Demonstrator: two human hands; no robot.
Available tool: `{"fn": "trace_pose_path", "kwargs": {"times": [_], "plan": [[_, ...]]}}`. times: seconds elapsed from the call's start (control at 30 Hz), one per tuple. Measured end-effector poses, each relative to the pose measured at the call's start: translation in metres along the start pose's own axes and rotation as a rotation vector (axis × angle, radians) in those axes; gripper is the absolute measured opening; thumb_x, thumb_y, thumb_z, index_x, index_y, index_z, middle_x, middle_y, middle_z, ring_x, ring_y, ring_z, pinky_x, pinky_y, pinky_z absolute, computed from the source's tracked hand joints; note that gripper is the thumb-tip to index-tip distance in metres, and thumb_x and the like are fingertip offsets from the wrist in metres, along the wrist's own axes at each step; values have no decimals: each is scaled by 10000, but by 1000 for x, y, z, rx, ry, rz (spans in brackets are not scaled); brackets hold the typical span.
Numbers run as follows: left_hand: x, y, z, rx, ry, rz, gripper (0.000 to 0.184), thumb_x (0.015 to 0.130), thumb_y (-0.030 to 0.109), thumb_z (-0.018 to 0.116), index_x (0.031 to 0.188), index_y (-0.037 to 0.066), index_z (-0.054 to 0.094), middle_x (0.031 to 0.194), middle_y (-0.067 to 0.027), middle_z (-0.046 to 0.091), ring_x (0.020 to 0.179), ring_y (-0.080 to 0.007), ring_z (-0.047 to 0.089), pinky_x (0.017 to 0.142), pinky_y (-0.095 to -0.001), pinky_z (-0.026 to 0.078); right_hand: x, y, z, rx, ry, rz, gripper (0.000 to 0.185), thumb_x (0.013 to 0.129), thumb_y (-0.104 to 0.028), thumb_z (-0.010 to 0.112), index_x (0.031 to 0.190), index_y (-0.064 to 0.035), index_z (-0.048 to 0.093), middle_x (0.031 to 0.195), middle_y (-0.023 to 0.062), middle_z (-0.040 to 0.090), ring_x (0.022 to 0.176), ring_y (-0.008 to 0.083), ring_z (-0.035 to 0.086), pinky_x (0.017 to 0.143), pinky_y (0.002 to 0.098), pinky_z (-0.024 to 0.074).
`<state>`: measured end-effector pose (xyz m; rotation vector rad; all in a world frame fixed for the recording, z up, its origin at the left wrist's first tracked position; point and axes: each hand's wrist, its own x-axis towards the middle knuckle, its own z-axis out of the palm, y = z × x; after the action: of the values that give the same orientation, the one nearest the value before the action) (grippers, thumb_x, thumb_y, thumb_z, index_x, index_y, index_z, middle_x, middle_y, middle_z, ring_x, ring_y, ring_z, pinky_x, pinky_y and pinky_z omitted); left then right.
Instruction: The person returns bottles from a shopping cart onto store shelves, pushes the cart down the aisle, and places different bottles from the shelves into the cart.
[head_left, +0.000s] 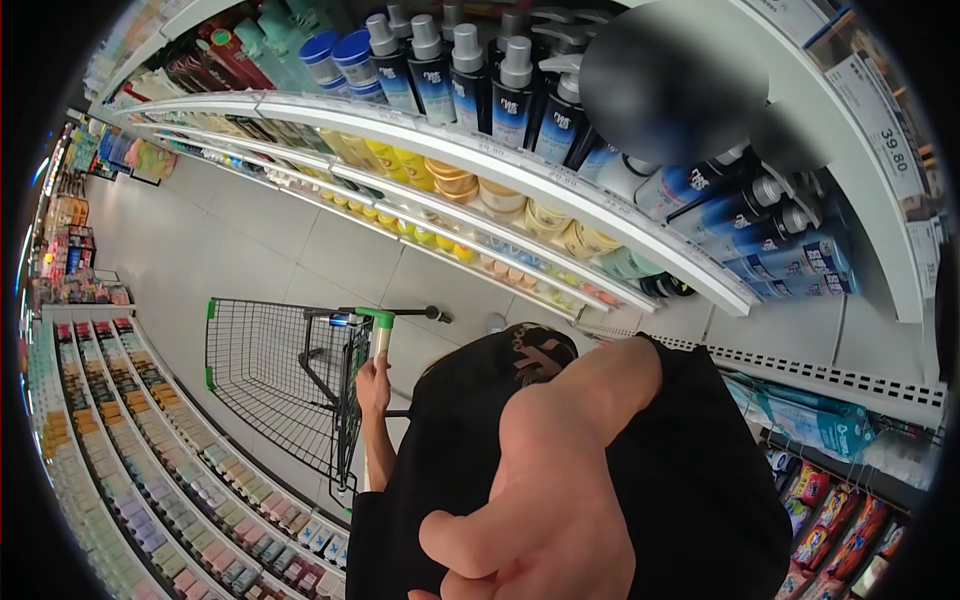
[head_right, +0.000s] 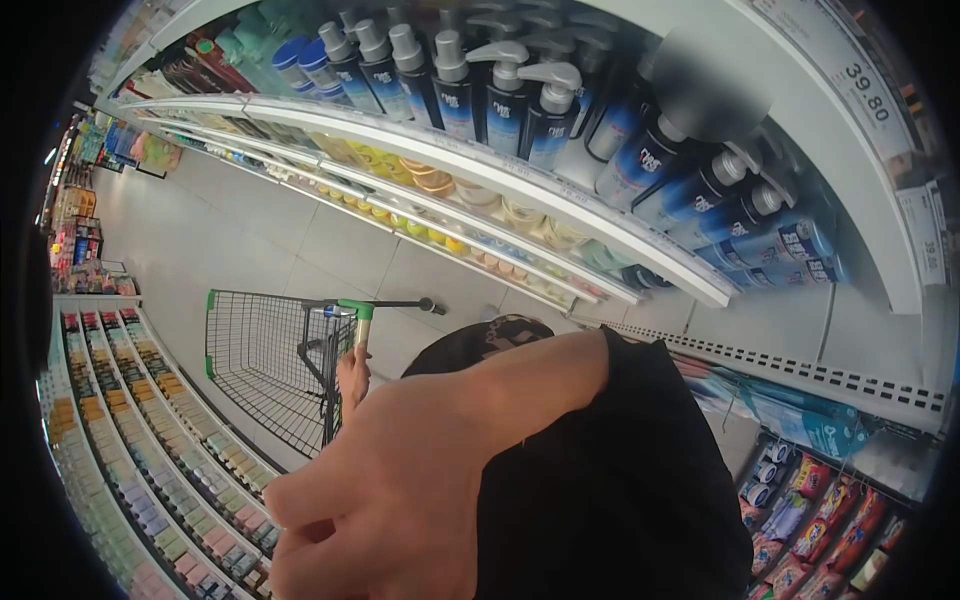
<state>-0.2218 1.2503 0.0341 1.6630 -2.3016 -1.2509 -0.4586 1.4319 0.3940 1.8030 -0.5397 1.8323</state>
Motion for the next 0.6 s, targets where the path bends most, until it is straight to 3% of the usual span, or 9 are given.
{"fn": "trace_pose_path", "kwargs": {"times": [0.1,0.17,0.23,0.33,0.43,0.47,0.5,0.57,0.6], "plan": [[-10,-4,4,-39,-51,-13,597,978,534,499,878,-23,690,544,-96,532,527,-201,575,535,-374,425,0,-10,16,-18,-13,1,218,775,91,584,592,2,503,637,24,463,544,156,492,558,283,486],[-20,-12,13,-57,-59,33,593,982,528,506,880,-27,687,547,-106,534,520,-204,573,527,-368,421,5,-9,35,46,3,-74,181,695,3,624,573,-48,500,673,31,431,604,158,446,506,286,386],[-38,-4,19,-32,-51,5,592,983,528,505,856,-27,666,564,-129,552,534,-245,583,548,-398,428,6,-17,53,46,39,-74,218,677,13,617,540,-65,465,648,25,414,602,155,425,513,281,370],[-60,-10,30,-10,-153,-31,602,974,548,500,842,-27,616,652,-196,598,663,-377,617,630,-471,444,6,-27,66,86,13,-72,236,662,12,626,521,-78,460,619,12,408,595,152,427,513,283,369],[-88,-16,42,-13,-203,-9,607,973,558,492,867,-26,623,695,-226,606,711,-394,626,647,-479,444,6,-44,85,160,-21,-27,195,687,21,617,569,-76,496,639,6,416,606,148,453,516,287,385],[-96,-20,44,2,-262,-13,515,967,501,530,973,0,647,779,-217,643,740,-373,639,677,-478,469,5,-51,95,169,12,9,181,708,39,591,603,-78,502,664,6,414,621,144,455,524,286,386],[-109,-15,43,-10,-270,-28,515,967,501,530,973,0,647,779,-217,643,740,-373,639,677,-478,469,3,-59,104,173,45,46,175,729,58,566,637,-79,508,689,5,411,635,139,457,533,285,387],[-136,2,33,-95,-136,131,430,948,420,584,1108,26,646,891,-190,675,752,-350,655,711,-460,500,0,-71,121,189,109,126,191,770,96,514,704,-82,521,739,4,407,665,129,462,551,283,390],[-141,-1,28,-83,-153,118,368,928,302,625,1195,50,629,987,-163,683,802,-319,672,741,-442,521,-3,-74,126,203,101,150,191,770,96,514,704,-82,521,739,4,407,665,129,462,551,283,390]]}}
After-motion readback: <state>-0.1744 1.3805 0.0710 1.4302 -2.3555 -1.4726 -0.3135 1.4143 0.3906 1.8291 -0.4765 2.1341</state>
